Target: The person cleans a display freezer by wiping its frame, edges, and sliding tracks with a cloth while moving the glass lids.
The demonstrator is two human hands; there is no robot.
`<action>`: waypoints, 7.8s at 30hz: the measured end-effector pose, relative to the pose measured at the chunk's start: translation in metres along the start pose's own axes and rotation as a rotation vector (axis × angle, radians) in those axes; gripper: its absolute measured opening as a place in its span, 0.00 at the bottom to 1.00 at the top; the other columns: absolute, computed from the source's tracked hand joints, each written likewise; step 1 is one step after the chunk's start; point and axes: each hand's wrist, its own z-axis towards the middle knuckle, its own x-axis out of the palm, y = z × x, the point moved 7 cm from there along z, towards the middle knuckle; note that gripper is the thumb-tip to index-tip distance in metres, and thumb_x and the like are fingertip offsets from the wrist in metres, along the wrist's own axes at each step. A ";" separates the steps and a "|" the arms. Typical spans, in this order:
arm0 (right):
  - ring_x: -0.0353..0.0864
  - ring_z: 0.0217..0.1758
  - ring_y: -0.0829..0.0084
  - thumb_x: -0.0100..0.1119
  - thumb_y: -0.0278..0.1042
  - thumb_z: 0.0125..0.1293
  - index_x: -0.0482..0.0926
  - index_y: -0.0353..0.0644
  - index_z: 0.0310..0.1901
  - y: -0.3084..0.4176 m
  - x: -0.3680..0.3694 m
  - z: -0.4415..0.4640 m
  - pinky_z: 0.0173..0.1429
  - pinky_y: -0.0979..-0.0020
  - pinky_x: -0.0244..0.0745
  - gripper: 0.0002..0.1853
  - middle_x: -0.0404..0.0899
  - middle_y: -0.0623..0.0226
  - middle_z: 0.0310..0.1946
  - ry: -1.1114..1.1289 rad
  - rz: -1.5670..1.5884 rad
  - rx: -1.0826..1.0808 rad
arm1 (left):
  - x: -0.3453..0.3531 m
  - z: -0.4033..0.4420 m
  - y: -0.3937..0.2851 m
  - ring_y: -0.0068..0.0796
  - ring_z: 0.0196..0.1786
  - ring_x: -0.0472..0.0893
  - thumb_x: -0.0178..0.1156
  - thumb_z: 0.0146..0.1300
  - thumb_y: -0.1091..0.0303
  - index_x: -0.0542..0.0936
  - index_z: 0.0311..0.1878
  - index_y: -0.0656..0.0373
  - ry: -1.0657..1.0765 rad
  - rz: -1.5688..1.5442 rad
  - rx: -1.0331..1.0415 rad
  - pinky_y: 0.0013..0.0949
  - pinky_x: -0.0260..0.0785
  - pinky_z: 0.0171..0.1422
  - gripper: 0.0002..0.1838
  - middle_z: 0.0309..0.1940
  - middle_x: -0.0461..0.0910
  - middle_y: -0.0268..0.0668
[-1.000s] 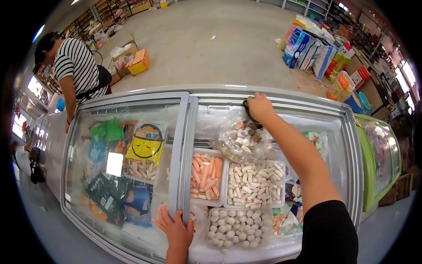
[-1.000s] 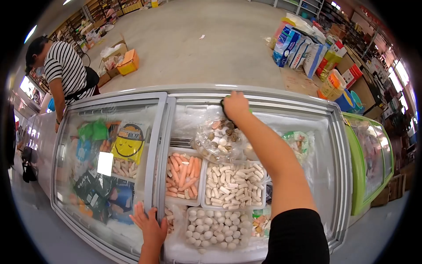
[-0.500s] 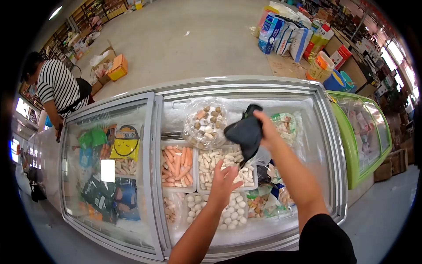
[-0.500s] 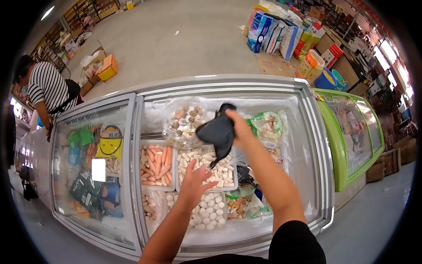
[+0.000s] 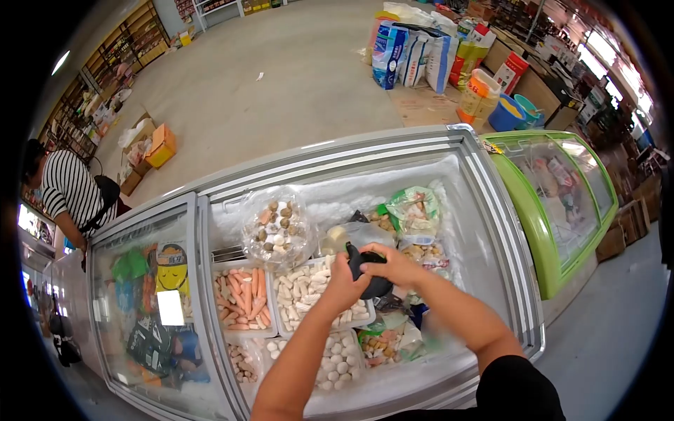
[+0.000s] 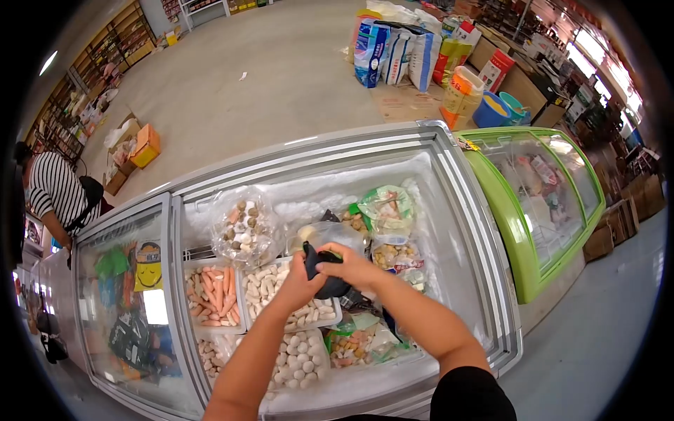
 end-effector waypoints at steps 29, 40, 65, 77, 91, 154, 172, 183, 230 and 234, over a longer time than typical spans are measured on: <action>0.76 0.49 0.57 0.52 0.33 0.59 0.80 0.38 0.39 0.090 -0.025 0.210 0.48 0.55 0.72 0.11 0.76 0.57 0.43 -0.748 -1.650 -0.529 | -0.218 -0.264 0.033 0.53 0.56 0.67 0.59 0.53 0.77 0.69 0.57 0.65 -0.486 1.036 -0.265 0.48 0.57 0.64 0.25 0.54 0.67 0.51; 0.75 0.49 0.56 0.54 0.33 0.58 0.82 0.38 0.38 0.101 -0.132 0.164 0.48 0.56 0.73 0.11 0.75 0.57 0.43 -1.044 -1.698 -0.173 | -0.229 -0.304 0.073 0.57 0.58 0.65 0.59 0.52 0.78 0.67 0.59 0.70 -0.538 0.964 -0.313 0.49 0.58 0.63 0.28 0.58 0.63 0.57; 0.73 0.55 0.60 0.53 0.36 0.62 0.85 0.47 0.41 0.102 0.151 0.296 0.53 0.54 0.67 0.12 0.77 0.64 0.48 -0.509 -1.976 -0.254 | -0.233 -0.300 0.065 0.61 0.57 0.63 0.62 0.50 0.73 0.71 0.56 0.69 -0.475 0.826 -0.272 0.55 0.61 0.59 0.27 0.57 0.62 0.61; 0.70 0.51 0.60 0.66 0.32 0.41 0.82 0.43 0.36 0.077 0.276 0.321 0.56 0.57 0.60 0.16 0.73 0.60 0.44 -0.562 -1.546 -0.942 | -0.245 -0.300 0.070 0.54 0.54 0.67 0.63 0.48 0.73 0.74 0.53 0.66 -0.494 0.696 -0.293 0.47 0.65 0.55 0.25 0.59 0.63 0.56; 0.70 0.52 0.60 0.61 0.25 0.45 0.85 0.51 0.41 0.072 0.271 0.340 0.57 0.58 0.62 0.18 0.76 0.66 0.46 -0.731 -1.427 -0.684 | -0.239 -0.302 0.081 0.58 0.56 0.67 0.57 0.59 0.70 0.75 0.54 0.64 -0.420 0.650 -0.428 0.52 0.61 0.64 0.19 0.56 0.68 0.58; 0.82 0.46 0.62 0.57 0.36 0.52 0.82 0.41 0.46 0.034 0.299 0.141 0.47 0.67 0.74 0.18 0.83 0.58 0.39 0.957 -2.089 0.422 | -0.240 -0.302 0.075 0.49 0.48 0.71 0.61 0.50 0.77 0.76 0.50 0.65 -0.622 0.737 -0.257 0.48 0.68 0.51 0.20 0.56 0.67 0.48; 0.80 0.34 0.67 0.58 0.28 0.50 0.80 0.37 0.45 0.138 0.224 0.270 0.42 0.70 0.74 0.17 0.81 0.58 0.32 0.006 -0.845 -0.482 | -0.239 -0.292 0.068 0.49 0.45 0.70 0.64 0.49 0.72 0.73 0.51 0.63 -0.523 0.814 -0.317 0.47 0.64 0.47 0.23 0.39 0.70 0.44; 0.72 0.52 0.56 0.62 0.25 0.48 0.81 0.42 0.45 0.068 0.267 0.328 0.55 0.60 0.72 0.18 0.77 0.57 0.45 -0.315 -1.385 -0.910 | -0.241 -0.293 0.073 0.51 0.43 0.70 0.62 0.50 0.71 0.73 0.49 0.64 -0.535 0.745 -0.310 0.48 0.63 0.46 0.21 0.37 0.70 0.46; 0.79 0.46 0.56 0.51 0.33 0.62 0.74 0.39 0.38 0.086 0.265 0.352 0.50 0.58 0.75 0.08 0.80 0.55 0.38 -0.372 -1.806 -0.648 | -0.244 -0.298 0.075 0.51 0.44 0.71 0.63 0.49 0.72 0.73 0.49 0.62 -0.504 0.670 -0.334 0.49 0.64 0.47 0.22 0.38 0.71 0.46; 0.80 0.48 0.54 0.49 0.31 0.63 0.75 0.38 0.40 0.094 0.237 0.346 0.50 0.58 0.77 0.09 0.81 0.52 0.39 -0.367 -1.815 -0.503 | -0.243 -0.299 0.077 0.48 0.47 0.72 0.66 0.47 0.71 0.74 0.52 0.59 -0.510 0.700 -0.366 0.47 0.65 0.49 0.25 0.40 0.72 0.42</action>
